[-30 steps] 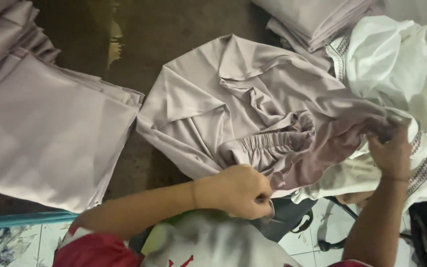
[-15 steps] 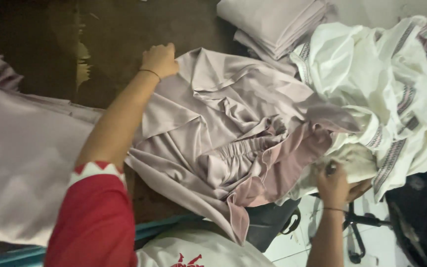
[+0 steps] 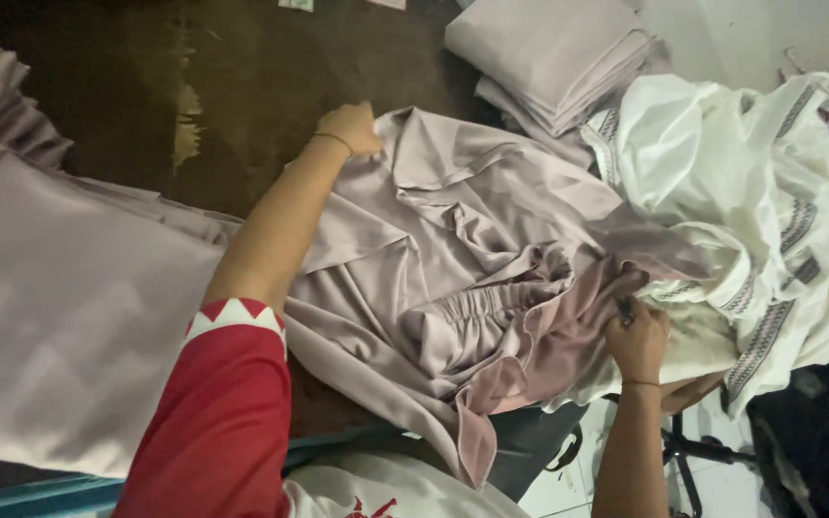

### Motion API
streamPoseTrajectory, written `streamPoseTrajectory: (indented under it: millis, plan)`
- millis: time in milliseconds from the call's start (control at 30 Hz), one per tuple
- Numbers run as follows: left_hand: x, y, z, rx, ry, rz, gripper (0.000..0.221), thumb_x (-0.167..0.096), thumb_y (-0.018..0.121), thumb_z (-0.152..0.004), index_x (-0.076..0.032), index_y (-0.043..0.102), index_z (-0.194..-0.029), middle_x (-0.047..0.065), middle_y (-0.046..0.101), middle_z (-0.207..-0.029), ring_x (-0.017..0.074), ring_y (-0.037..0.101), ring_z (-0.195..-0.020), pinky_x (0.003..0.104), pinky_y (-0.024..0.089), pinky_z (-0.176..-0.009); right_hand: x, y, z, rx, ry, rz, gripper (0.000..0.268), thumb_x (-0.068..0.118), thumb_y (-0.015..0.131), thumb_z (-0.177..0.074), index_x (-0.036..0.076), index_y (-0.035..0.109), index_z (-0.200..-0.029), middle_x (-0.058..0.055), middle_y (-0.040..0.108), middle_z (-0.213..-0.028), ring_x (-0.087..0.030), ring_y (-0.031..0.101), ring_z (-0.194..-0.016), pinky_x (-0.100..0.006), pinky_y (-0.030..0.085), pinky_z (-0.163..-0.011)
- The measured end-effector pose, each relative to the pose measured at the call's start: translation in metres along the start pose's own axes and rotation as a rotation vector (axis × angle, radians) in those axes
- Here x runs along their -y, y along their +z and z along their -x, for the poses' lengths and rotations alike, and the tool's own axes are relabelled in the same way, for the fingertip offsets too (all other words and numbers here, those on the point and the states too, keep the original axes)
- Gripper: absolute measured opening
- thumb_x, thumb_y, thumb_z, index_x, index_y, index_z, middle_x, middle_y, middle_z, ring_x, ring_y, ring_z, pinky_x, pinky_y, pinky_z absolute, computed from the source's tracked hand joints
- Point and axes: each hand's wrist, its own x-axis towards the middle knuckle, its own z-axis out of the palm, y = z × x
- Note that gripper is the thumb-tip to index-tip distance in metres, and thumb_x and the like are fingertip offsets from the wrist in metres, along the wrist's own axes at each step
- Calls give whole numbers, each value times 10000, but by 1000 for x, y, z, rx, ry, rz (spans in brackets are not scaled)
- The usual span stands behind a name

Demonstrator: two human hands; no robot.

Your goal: Trimming loose threads from a garment with snips and then folding fabric pieces neatly on a workbench.

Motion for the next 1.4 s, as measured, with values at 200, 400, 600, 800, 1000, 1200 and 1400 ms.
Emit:
streamPoseTrajectory:
  millis: [200, 400, 600, 800, 1000, 1200, 1400]
  plan:
    - [-28, -4, -12, 76, 63, 3, 530, -366, 616, -844, 43, 680, -1175, 286, 713, -1130, 468, 670, -1122, 623, 536, -910, 23, -5, 8, 169, 101, 259, 483, 517, 693, -830, 323, 705, -1273, -143, 554, -1394, -432, 623, -1213, -590, 446, -1011]
    - [-11, 4, -56, 156, 89, 41, 511, -343, 689, -805, 16, 671, -1168, 264, 706, -1146, 401, 703, -1028, 469, 541, -792, 242, -138, 59, -223, -477, -260, 559, -227, 669, -879, -68, 563, -1405, -242, 517, -1368, -294, 621, -1103, -280, 624, -829]
    - [5, -22, -31, 191, 372, 229, 728, -96, 494, -712, -312, 544, -1406, 76, 620, -1407, 274, 600, -1248, 342, 432, -1017, 406, -57, 128, 138, -808, -513, 1117, 374, 946, -750, 97, 265, -1591, -244, 371, -1538, -425, 535, -1332, -528, 537, -1020]
    - [52, -5, -63, 301, 657, -26, 576, 7, 438, -688, -200, 817, -1070, 90, 765, -1078, 276, 703, -855, 344, 491, -698, 473, -3, 146, 209, -848, -204, 1036, 749, 620, -829, 75, 369, -1574, -140, 597, -1291, -343, 580, -1122, -486, 459, -971]
    - [45, -37, -27, 189, 453, 46, 145, -194, 726, -824, -187, 825, -929, 64, 765, -894, 234, 747, -870, 344, 539, -730, 418, 35, 89, 532, -908, -690, 417, -3, 579, -716, 47, 635, -1127, -203, 587, -1179, -387, 545, -1128, -450, 418, -1053]
    - [8, -92, 135, 177, 235, -167, 240, -39, 538, -864, 71, 725, -967, 237, 723, -825, 369, 736, -713, 460, 606, -634, 275, -103, 24, 428, -929, -499, 366, 124, 808, -832, -68, 621, -1081, -186, 612, -1172, -327, 595, -1109, -410, 513, -955]
    - [15, -46, 237, 349, 108, -353, 215, -110, 493, -866, -57, 701, -885, 173, 717, -898, 419, 719, -835, 542, 573, -675, 155, -115, 66, 544, -553, -420, 307, -45, 681, -726, 58, 739, -1008, -163, 649, -1230, -288, 691, -1076, -341, 535, -893]
